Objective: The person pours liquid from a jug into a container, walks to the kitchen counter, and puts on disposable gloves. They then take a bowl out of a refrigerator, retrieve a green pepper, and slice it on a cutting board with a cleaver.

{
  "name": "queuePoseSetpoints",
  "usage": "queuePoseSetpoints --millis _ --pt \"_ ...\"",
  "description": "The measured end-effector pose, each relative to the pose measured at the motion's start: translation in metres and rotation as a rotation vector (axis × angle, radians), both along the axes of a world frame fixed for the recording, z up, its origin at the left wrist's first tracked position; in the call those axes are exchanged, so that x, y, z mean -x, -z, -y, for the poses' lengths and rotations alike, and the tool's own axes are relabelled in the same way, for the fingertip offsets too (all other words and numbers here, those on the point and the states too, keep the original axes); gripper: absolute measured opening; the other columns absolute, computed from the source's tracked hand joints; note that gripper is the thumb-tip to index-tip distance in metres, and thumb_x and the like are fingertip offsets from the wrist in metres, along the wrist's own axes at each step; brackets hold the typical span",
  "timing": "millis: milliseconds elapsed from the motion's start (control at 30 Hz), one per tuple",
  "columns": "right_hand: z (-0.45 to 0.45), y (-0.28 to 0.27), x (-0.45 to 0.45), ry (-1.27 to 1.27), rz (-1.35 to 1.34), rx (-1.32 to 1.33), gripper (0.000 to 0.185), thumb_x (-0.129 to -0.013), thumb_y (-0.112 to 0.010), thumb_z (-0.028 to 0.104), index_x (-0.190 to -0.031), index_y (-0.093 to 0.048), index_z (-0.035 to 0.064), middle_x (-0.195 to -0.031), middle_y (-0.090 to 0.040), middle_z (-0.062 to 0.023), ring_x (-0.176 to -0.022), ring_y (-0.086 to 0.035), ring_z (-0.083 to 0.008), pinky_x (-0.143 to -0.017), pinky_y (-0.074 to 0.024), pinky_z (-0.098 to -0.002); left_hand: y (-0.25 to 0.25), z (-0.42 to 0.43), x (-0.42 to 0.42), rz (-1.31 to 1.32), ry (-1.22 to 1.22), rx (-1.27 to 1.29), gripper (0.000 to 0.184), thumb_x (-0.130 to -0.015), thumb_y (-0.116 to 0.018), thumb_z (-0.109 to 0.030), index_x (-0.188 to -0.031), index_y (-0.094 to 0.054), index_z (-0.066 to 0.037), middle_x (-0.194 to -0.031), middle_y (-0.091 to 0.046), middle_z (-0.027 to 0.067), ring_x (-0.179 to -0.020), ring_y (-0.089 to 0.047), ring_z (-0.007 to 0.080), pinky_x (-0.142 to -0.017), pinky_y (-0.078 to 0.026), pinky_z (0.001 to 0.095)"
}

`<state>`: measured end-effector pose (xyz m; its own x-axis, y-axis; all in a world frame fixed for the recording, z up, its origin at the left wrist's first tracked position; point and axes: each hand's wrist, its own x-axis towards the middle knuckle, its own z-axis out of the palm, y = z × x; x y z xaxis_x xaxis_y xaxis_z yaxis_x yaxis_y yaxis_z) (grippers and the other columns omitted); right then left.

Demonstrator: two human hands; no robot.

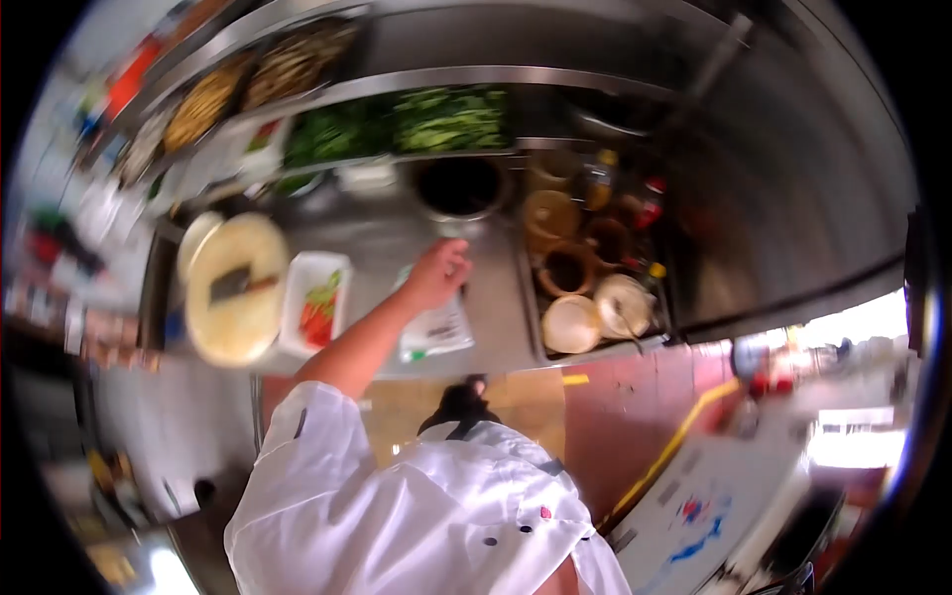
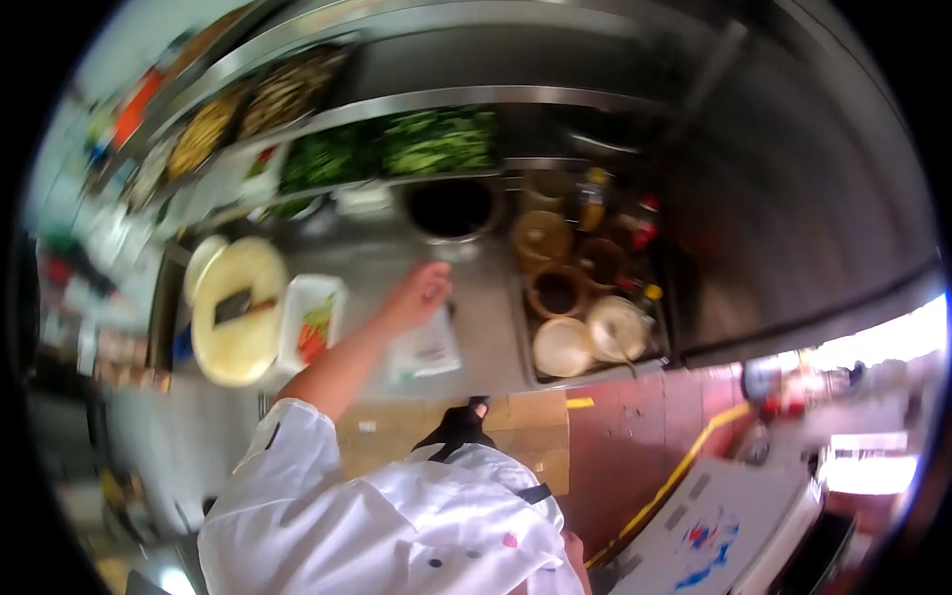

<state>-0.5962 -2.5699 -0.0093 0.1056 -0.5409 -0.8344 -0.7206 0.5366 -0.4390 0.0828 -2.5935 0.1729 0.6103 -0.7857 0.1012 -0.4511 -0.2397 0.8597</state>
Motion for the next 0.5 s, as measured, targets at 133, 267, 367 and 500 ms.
queuePoseSetpoints --millis 133,267,367,500 --pt "0.066 0.028 0.002 -0.347 0.138 0.006 0.026 -0.093 -0.061 0.026 -0.093 -0.068 0.0014 -0.081 -0.067 -0.0082 -0.077 -0.064 -0.0193 -0.065 -0.0522 -0.0359 0.031 -0.195 0.085 -0.294 -0.203 -0.087 0.047 -0.093 -0.069 -0.032 -0.124 -0.057 0.001 -0.108 -0.068 0.0135 -0.096 -0.067 0.02 -0.082 -0.055 0.0356" --pt "0.08 0.075 -0.064 -0.908 0.306 0.288 0.021 -0.095 -0.06 0.024 -0.096 -0.064 0.0025 -0.082 -0.063 -0.0054 -0.072 -0.06 -0.0154 -0.06 -0.0491 -0.0327 0.075 -0.381 0.198 -0.551 -0.371 -0.301 0.057 -0.095 -0.066 -0.045 -0.127 -0.055 0.001 -0.113 -0.067 0.0103 -0.103 -0.064 0.019 -0.09 -0.052 0.0349" --pt "0.013 0.016 -0.221 -0.871 0.353 0.187 0.023 -0.098 -0.056 0.022 -0.103 -0.063 0.0005 -0.088 -0.062 -0.0071 -0.08 -0.061 -0.0202 -0.071 -0.0515 -0.0348 0.017 -0.447 0.27 -0.701 -0.481 -0.197 0.058 -0.095 -0.064 -0.05 -0.125 -0.057 0.0 -0.113 -0.068 0.0082 -0.106 -0.063 0.0198 -0.093 -0.05 0.0339" --pt "-0.195 -0.153 -0.359 -1.346 0.843 0.516 0.034 -0.1 -0.051 0.023 -0.127 -0.058 0.0037 -0.101 -0.064 -0.0134 -0.099 -0.062 -0.0232 -0.086 -0.0495 -0.0367 0.038 -0.511 0.314 -0.92 -0.395 0.134 0.07 -0.093 -0.061 -0.059 -0.135 -0.053 -0.003 -0.13 -0.06 0.0096 -0.122 -0.054 0.0204 -0.105 -0.042 0.0341"
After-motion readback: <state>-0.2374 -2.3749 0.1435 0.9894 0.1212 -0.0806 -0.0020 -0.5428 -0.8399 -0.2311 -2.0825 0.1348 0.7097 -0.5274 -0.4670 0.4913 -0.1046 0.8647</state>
